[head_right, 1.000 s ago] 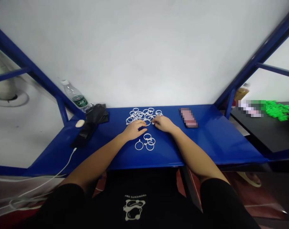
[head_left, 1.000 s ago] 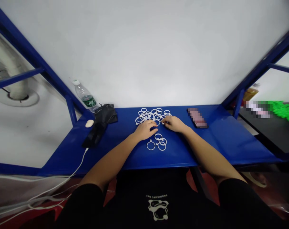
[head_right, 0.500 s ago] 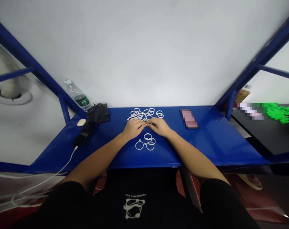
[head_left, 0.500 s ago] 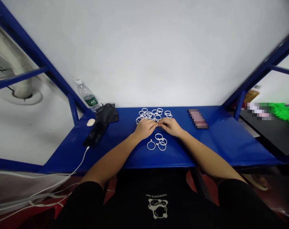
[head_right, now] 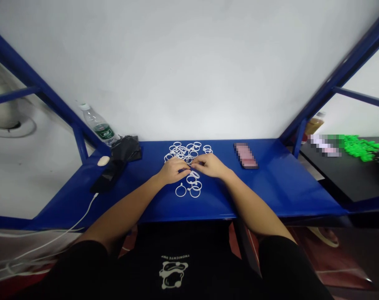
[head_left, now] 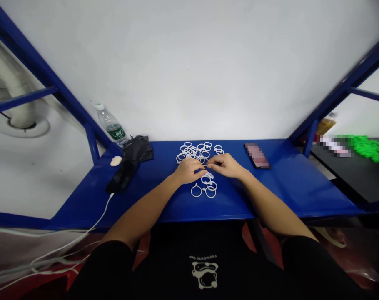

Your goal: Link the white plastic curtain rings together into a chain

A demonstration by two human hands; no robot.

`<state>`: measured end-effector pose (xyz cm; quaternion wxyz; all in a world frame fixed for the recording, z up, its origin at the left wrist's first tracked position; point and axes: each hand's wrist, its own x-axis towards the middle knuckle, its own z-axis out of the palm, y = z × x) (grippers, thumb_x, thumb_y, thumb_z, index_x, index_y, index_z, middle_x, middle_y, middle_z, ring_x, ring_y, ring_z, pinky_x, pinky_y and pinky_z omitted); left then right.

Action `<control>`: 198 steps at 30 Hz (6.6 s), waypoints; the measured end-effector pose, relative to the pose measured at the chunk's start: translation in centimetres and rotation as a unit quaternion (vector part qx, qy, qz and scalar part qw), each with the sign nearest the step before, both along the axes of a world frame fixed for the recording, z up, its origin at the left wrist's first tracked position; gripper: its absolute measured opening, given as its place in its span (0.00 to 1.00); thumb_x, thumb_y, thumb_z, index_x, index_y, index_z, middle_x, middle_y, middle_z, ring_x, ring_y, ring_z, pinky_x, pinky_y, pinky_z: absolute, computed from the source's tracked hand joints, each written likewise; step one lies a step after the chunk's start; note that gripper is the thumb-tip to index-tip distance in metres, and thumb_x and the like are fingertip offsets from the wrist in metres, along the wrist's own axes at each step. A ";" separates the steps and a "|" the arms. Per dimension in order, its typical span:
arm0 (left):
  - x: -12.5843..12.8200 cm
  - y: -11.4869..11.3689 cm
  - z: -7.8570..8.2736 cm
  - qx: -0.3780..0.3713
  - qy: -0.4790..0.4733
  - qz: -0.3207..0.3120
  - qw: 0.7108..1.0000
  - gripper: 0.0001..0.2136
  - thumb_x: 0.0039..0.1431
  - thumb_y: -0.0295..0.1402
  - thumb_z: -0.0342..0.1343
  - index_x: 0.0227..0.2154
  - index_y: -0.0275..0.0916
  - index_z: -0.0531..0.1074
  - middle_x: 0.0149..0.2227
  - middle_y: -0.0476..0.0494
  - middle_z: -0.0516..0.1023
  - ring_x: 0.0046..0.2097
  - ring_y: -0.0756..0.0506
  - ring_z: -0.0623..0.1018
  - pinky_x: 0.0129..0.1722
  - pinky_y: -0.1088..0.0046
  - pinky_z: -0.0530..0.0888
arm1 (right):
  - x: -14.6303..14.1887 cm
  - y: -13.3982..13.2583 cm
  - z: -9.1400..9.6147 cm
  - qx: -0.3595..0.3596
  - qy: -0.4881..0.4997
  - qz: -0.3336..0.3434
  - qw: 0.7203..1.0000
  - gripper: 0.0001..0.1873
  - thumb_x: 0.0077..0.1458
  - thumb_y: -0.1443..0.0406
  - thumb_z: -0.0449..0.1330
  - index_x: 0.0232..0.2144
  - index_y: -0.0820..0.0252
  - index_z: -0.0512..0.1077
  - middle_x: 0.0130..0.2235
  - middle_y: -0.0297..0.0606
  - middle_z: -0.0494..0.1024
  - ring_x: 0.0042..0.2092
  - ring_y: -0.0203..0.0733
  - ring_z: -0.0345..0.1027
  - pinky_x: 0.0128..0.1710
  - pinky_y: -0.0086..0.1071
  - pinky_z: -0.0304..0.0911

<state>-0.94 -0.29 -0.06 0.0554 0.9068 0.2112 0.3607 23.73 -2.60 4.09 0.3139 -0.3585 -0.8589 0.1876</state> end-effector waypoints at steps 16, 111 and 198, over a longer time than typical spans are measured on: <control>1.6 -1.8 -0.9 -0.055 0.091 -0.105 0.989 0.13 0.71 0.44 0.60 0.44 0.42 0.83 0.41 0.43 0.85 0.43 0.43 0.83 0.46 0.65 0.78 | 5.4 5.2 -4.4 0.043 -0.123 -0.217 0.967 0.21 0.63 0.74 0.57 0.52 0.57 0.82 0.51 0.45 0.81 0.49 0.47 0.78 0.52 0.38 0.73; 0.4 -0.1 -1.3 -0.131 -0.109 0.104 0.980 0.17 0.73 0.39 0.56 0.60 0.40 0.74 0.46 0.42 0.85 0.40 0.45 0.84 0.47 0.66 0.81 | -0.8 0.3 -1.5 0.115 -0.005 0.082 0.990 0.10 0.71 0.60 0.60 0.48 0.54 0.80 0.47 0.45 0.80 0.48 0.47 0.77 0.49 0.42 0.76; 0.8 -0.7 -0.2 0.040 -0.211 0.054 0.975 0.07 0.71 0.35 0.61 0.38 0.41 0.82 0.38 0.44 0.86 0.38 0.47 0.86 0.40 0.70 0.83 | -1.5 -0.3 -2.2 0.130 0.049 -0.013 0.990 0.13 0.72 0.56 0.61 0.48 0.52 0.84 0.39 0.40 0.87 0.40 0.43 0.80 0.41 0.35 0.72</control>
